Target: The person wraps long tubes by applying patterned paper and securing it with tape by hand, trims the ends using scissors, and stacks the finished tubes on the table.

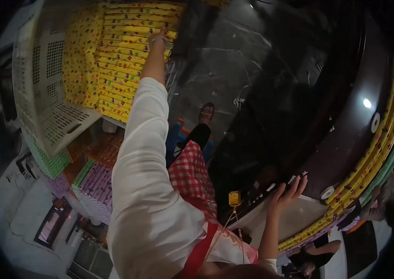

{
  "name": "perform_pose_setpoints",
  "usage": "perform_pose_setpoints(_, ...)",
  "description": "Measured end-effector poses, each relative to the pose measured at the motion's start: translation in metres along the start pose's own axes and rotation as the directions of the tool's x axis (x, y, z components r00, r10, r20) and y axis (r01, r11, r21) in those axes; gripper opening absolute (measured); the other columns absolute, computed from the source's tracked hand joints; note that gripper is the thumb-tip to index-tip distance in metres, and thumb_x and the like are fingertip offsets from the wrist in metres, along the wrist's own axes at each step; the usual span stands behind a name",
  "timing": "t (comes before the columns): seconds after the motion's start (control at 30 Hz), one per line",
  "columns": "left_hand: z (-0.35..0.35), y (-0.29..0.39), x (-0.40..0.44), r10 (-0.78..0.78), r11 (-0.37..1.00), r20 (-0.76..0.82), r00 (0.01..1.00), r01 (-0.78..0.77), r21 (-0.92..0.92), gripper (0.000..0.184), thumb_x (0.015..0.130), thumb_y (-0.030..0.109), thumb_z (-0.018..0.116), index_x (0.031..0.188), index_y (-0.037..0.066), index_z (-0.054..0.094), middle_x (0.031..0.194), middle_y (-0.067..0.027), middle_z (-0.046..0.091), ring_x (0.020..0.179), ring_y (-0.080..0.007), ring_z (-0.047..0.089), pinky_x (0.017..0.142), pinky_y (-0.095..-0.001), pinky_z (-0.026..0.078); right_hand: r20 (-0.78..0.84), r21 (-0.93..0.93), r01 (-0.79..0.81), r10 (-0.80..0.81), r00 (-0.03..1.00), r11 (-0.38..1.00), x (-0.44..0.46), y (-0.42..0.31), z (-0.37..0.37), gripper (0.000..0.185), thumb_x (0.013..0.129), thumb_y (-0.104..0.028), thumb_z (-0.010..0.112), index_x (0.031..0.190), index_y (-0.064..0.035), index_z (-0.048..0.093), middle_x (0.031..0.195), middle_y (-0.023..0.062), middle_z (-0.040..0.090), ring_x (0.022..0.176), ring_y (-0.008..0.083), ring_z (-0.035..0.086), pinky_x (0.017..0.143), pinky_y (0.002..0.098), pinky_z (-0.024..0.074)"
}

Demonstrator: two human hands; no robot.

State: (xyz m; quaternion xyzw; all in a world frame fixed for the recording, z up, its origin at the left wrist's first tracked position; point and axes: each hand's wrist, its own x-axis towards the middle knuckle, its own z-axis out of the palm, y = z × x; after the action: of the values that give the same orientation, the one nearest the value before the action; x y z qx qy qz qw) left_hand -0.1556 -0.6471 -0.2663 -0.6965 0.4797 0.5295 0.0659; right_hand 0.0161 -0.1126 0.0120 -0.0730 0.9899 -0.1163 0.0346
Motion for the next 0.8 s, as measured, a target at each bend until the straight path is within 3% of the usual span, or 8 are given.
perform_pose_setpoints(0.13,0.012,0.005,0.066,-0.089,0.942,0.049,0.995,0.100,-0.320,0.039,0.083,0.041,0.053,0.110,0.012,0.050,0.071,-0.0082,0.050,0.039,-0.0150,0.030,0.042,-0.0277,0.035,-0.029,0.067,-0.020,0.022,0.999,0.998,0.003,0.000,0.005,0.040,0.091,-0.020,0.041,0.128,-0.0075,0.035,0.136,0.0142,0.025,0.125,0.0334,0.025,0.099,0.0481,0.0252)
perform_pose_setpoints(0.17,0.011,0.004,0.037,0.037,0.999,0.025,0.999,-0.036,-0.029,0.035,0.082,0.034,0.055,0.109,0.010,0.051,0.079,-0.0091,0.051,0.047,-0.0151,0.037,0.047,-0.0277,0.039,-0.027,0.077,-0.009,0.011,1.000,0.997,0.002,0.000,0.004,0.040,0.090,-0.020,0.042,0.128,-0.0078,0.036,0.136,0.0144,0.025,0.125,0.0335,0.025,0.099,0.0480,0.0251)
perform_pose_setpoints(0.23,0.000,0.004,-0.017,0.084,0.959,-0.008,0.996,-0.083,-0.273,0.031,0.076,0.023,0.066,0.092,0.001,0.053,0.086,-0.0125,0.054,0.069,-0.0177,0.050,0.068,-0.0282,0.050,-0.051,0.070,0.010,-0.007,0.999,0.998,0.002,0.001,0.006,0.040,0.089,-0.019,0.044,0.127,-0.0086,0.036,0.135,0.0142,0.025,0.124,0.0339,0.026,0.099,0.0480,0.0251)
perform_pose_setpoints(0.27,-0.011,-0.012,0.006,0.198,0.977,0.060,0.978,-0.192,-0.093,0.026,0.076,0.021,0.065,0.088,0.001,0.053,0.087,-0.0128,0.053,0.070,-0.0183,0.050,0.070,-0.0289,0.049,-0.093,0.102,0.028,-0.018,0.996,0.994,0.004,0.000,0.007,0.039,0.089,-0.018,0.045,0.126,-0.0087,0.038,0.135,0.0130,0.027,0.124,0.0334,0.026,0.099,0.0483,0.0249)
perform_pose_setpoints(0.43,-0.056,-0.045,-0.024,0.229,0.918,0.339,0.912,-0.086,-0.388,0.022,0.077,0.017,0.061,0.070,0.006,0.043,0.072,-0.0048,0.046,0.064,-0.0181,0.044,0.062,-0.0346,0.044,-0.089,0.123,-0.019,0.030,0.996,0.992,0.005,-0.004,0.002,0.038,0.087,-0.015,0.048,0.124,-0.0094,0.042,0.133,0.0116,0.031,0.124,0.0318,0.028,0.099,0.0468,0.0248)
perform_pose_setpoints(0.7,-0.125,-0.102,-0.100,0.395,0.799,0.557,0.730,0.026,-0.601,0.007,0.081,0.009,0.055,0.085,0.005,0.052,0.089,-0.0043,0.052,0.085,-0.0217,0.050,0.085,-0.0364,0.043,-0.141,0.032,-0.003,0.007,0.990,0.999,0.002,-0.006,0.003,0.042,0.085,-0.018,0.049,0.125,-0.0131,0.040,0.133,0.0089,0.032,0.124,0.0282,0.028,0.099,0.0454,0.0246)
perform_pose_setpoints(0.73,-0.137,-0.102,-0.108,0.485,0.794,0.705,0.518,0.077,-0.603,0.008,0.081,0.011,0.055,0.086,0.005,0.052,0.089,-0.0043,0.053,0.085,-0.0215,0.051,0.084,-0.0363,0.043,-0.148,0.007,0.002,-0.001,0.989,1.000,0.001,-0.007,0.002,0.043,0.084,-0.019,0.049,0.126,-0.0135,0.039,0.133,0.0087,0.032,0.124,0.0275,0.028,0.099,0.0450,0.0248)
perform_pose_setpoints(0.8,-0.146,-0.102,-0.160,0.436,0.803,0.545,0.716,-0.035,-0.596,0.010,0.081,0.013,0.056,0.085,0.005,0.051,0.090,-0.0039,0.053,0.085,-0.0206,0.051,0.083,-0.0367,0.044,-0.161,0.004,0.001,-0.001,0.987,1.000,0.001,-0.005,0.001,0.045,0.083,-0.019,0.051,0.126,-0.0139,0.039,0.132,0.0085,0.032,0.123,0.0269,0.029,0.100,0.0438,0.0247)
